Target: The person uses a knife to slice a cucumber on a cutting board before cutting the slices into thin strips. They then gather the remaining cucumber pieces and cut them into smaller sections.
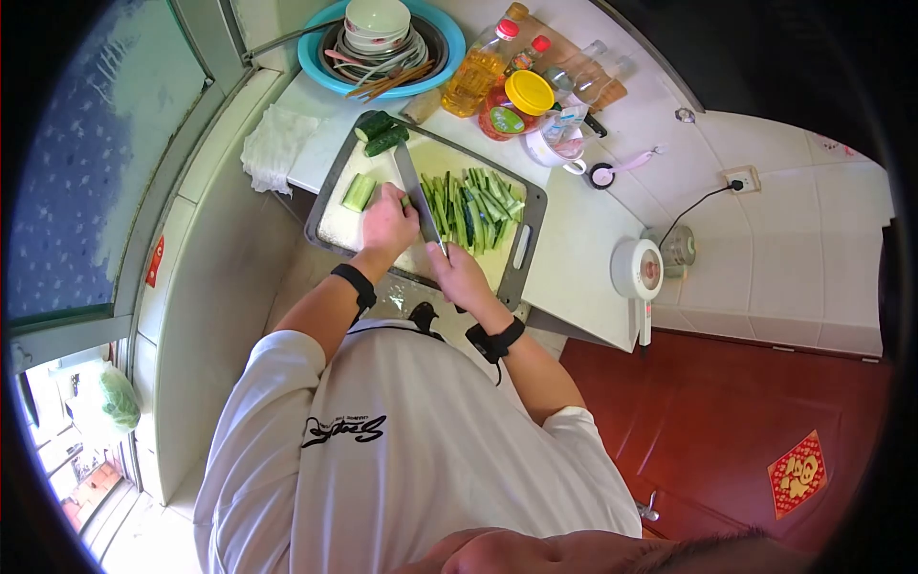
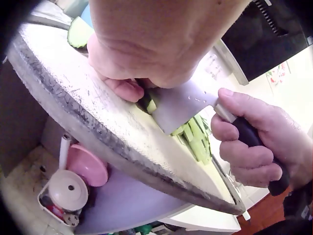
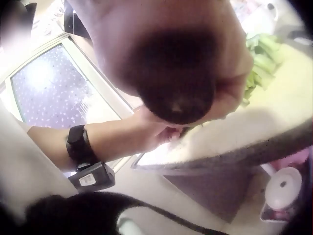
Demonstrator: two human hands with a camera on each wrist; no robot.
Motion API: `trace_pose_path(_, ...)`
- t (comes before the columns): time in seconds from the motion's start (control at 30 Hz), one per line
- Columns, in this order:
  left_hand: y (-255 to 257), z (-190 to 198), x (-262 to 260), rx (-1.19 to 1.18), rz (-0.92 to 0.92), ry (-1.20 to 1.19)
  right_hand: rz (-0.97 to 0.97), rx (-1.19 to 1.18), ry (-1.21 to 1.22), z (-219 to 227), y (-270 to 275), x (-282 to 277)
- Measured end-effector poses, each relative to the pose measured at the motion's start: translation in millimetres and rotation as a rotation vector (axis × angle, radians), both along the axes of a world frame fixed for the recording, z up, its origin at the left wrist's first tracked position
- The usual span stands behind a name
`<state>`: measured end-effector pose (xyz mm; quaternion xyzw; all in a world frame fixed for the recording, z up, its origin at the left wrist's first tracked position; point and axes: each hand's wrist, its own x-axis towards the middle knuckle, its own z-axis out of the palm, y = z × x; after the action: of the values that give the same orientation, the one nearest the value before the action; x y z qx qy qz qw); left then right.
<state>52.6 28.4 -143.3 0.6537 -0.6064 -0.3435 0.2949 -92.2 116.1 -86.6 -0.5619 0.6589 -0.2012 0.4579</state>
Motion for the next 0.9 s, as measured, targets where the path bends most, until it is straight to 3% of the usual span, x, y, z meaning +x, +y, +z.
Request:
trace_pose_path(0.07, 0, -1, 0, 0.003, -0.017, 0.004, 0.004, 0.064, -0.015, 1, -3, -3)
trace_pose_path(0.13, 2, -4, 0, -0.022, -0.013, -0.019, 0.04, -0.03, 0.18, -12, -5, -5)
trace_pose_path(0.23, 2, 7, 0, -0.022, -0.004, -0.05, 0.001, -0.123, 0.224, -19, -20, 6)
trace_pose_path(0.33, 6, 3, 9, 0.016, 0.045, -0.037, -0.016, -0.128, 0.156, -26, -21, -2)
trace_pose_path(0.43, 10, -3, 11, -0.128, -0.077, -0.092, -0.03, -0.095, 0.062, -34, -24, -10)
trace_pose_path(0.53, 5, -7, 9, -0.105, -0.048, -0.112, -0.028, -0.053, 0.121, -10, -15, -3)
trace_pose_path(0.7, 9, -5, 7, -0.191, -0.015, -0.081, -0.044, -0.041, 0.091, -16, -3, -8)
trace_pose_path(0.8, 3, 4, 6, -0.027, -0.088, -0.144, -0.059, -0.023, 0.076, -14, -2, -8)
trace_pose_path(0.9, -2, 2, 6, -0.022, -0.081, -0.174, -0.059, -0.022, 0.069, -4, 3, -6)
